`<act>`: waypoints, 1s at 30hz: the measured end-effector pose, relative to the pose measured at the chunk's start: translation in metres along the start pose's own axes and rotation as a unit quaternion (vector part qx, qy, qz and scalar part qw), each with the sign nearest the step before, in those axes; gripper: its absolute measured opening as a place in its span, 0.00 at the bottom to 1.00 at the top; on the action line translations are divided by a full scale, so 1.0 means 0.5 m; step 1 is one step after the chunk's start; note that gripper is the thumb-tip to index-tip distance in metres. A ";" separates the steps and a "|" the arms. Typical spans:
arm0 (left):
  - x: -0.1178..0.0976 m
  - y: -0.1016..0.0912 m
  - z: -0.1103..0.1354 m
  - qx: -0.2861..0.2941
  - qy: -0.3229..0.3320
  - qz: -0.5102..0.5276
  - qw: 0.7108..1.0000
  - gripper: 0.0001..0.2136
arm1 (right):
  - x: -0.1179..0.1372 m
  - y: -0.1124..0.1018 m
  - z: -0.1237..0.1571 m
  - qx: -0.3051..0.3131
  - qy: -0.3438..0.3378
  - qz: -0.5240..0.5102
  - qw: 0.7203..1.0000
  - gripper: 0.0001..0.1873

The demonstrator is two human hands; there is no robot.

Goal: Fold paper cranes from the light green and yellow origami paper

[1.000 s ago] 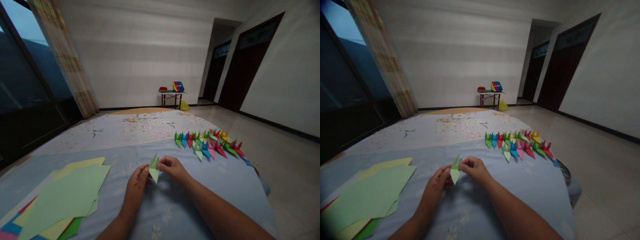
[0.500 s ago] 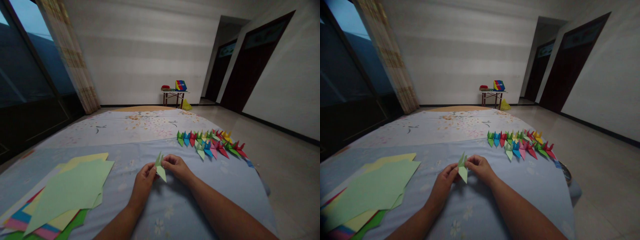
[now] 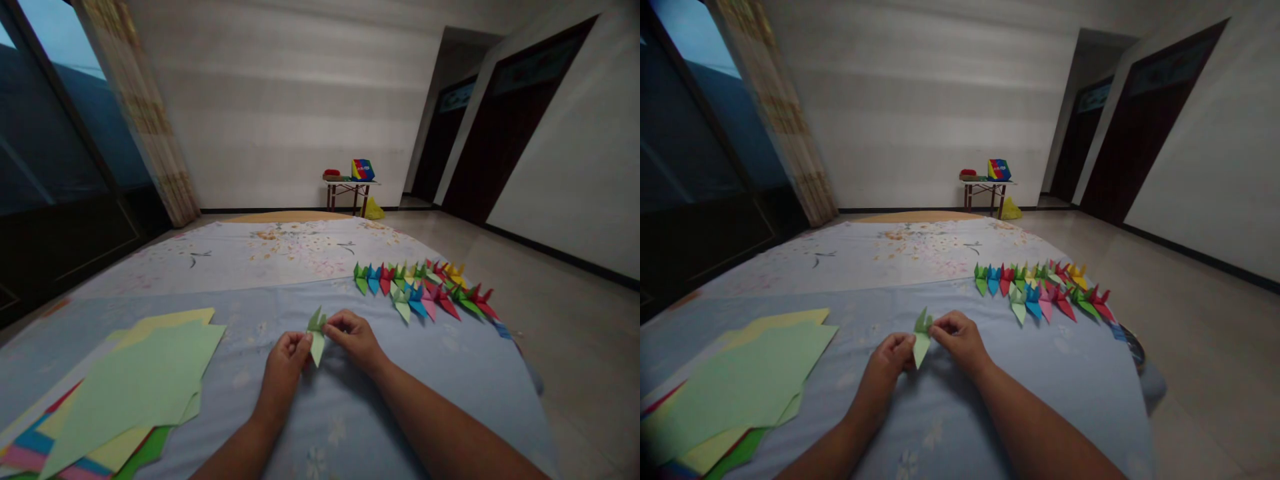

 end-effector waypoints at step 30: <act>-0.026 0.039 0.029 0.113 -0.038 -0.026 0.992 0.19 | -0.059 0.051 0.010 0.108 0.199 -0.182 0.957 0.22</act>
Point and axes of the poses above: each hand's wrist, its own z-axis away from the middle knuckle, its own y-axis out of the palm, x = y × z, the point moved 9 cm from there along -z, towards the middle knuckle, and after that the axes turned 2 degrees about y, right-handed, at the moved point
